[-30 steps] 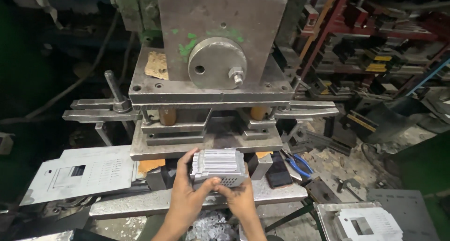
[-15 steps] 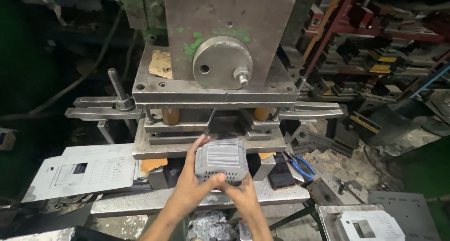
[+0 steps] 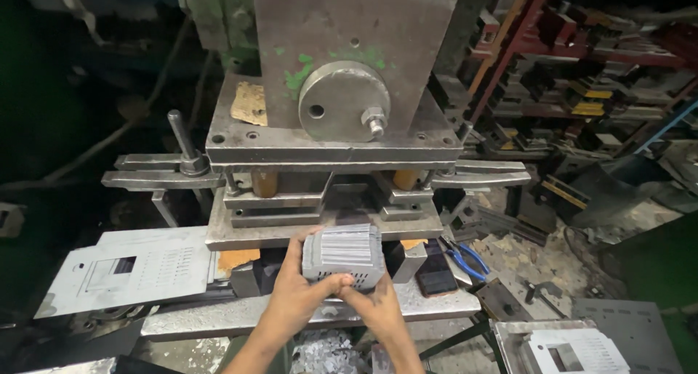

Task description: The person operates a manual press machine to punch holes in rectangular metal sheets. They repeatedly place a sheet into the press, activate the mechanism, and remove the processed piece, stacking the finished items on the table.

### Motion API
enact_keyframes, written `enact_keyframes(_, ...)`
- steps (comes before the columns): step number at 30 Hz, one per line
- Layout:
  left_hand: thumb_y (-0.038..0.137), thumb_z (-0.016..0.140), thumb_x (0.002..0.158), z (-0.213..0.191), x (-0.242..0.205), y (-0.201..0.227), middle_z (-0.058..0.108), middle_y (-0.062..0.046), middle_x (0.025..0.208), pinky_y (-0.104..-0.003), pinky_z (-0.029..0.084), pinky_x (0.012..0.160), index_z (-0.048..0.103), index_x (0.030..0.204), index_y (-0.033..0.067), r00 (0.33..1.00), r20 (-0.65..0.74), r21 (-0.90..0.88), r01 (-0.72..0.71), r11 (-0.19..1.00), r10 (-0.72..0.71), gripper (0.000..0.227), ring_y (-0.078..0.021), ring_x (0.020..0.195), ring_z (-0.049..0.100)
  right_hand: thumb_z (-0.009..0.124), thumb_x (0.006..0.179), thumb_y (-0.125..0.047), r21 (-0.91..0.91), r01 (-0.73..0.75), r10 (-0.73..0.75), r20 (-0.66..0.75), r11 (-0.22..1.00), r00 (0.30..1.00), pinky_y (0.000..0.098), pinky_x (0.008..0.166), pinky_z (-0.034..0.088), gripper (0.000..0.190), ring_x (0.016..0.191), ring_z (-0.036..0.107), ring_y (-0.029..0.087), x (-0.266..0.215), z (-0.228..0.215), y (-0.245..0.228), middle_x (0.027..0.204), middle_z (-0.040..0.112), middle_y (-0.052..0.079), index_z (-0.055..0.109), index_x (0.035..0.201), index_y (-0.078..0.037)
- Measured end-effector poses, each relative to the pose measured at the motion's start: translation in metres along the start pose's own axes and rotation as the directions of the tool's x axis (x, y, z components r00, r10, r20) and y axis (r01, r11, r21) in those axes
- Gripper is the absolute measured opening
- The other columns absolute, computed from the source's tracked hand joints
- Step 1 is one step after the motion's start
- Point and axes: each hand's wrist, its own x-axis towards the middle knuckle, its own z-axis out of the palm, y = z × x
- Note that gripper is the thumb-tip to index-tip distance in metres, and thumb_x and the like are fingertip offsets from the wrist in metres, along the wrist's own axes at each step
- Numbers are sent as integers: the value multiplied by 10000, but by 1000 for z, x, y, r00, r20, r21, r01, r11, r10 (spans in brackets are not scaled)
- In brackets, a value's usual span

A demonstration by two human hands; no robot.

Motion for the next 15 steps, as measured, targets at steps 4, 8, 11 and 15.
enact_keyframes(4,87,889,697,4,4,-15,704,-131,1063,-291,622,693,467,1336,26,990,-95,-137,87,987,-100,769,-158,844,703,855,729,-86,-3,161,-161,-77,987,984,339,924,583,682,1051,705,180,8,-4,18,1142,728,96,532,1326,-25)
enact_keyframes(8,95,911,655,10,3,-7,728,-155,1016,-298,636,665,487,1274,4,979,-151,-108,119,987,-135,755,-170,814,721,948,721,-180,138,248,-239,-79,959,968,353,911,597,711,1023,700,191,9,-5,32,1124,710,117,542,1266,28)
enact_keyframes(11,152,938,667,8,-1,-9,741,-128,1091,-284,614,847,490,1282,5,987,-139,76,-67,995,77,775,-158,981,729,931,712,-283,113,316,-308,-83,942,948,337,928,601,744,1066,713,179,8,-5,34,1158,731,106,554,1275,23)
enact_keyframes(15,178,923,652,7,-2,5,717,-109,1119,-306,602,853,482,1311,26,991,-130,100,-30,995,43,807,-170,1010,707,950,724,-221,145,298,-293,-53,944,955,343,925,599,757,1074,703,179,3,-6,14,1172,717,99,525,1309,4)
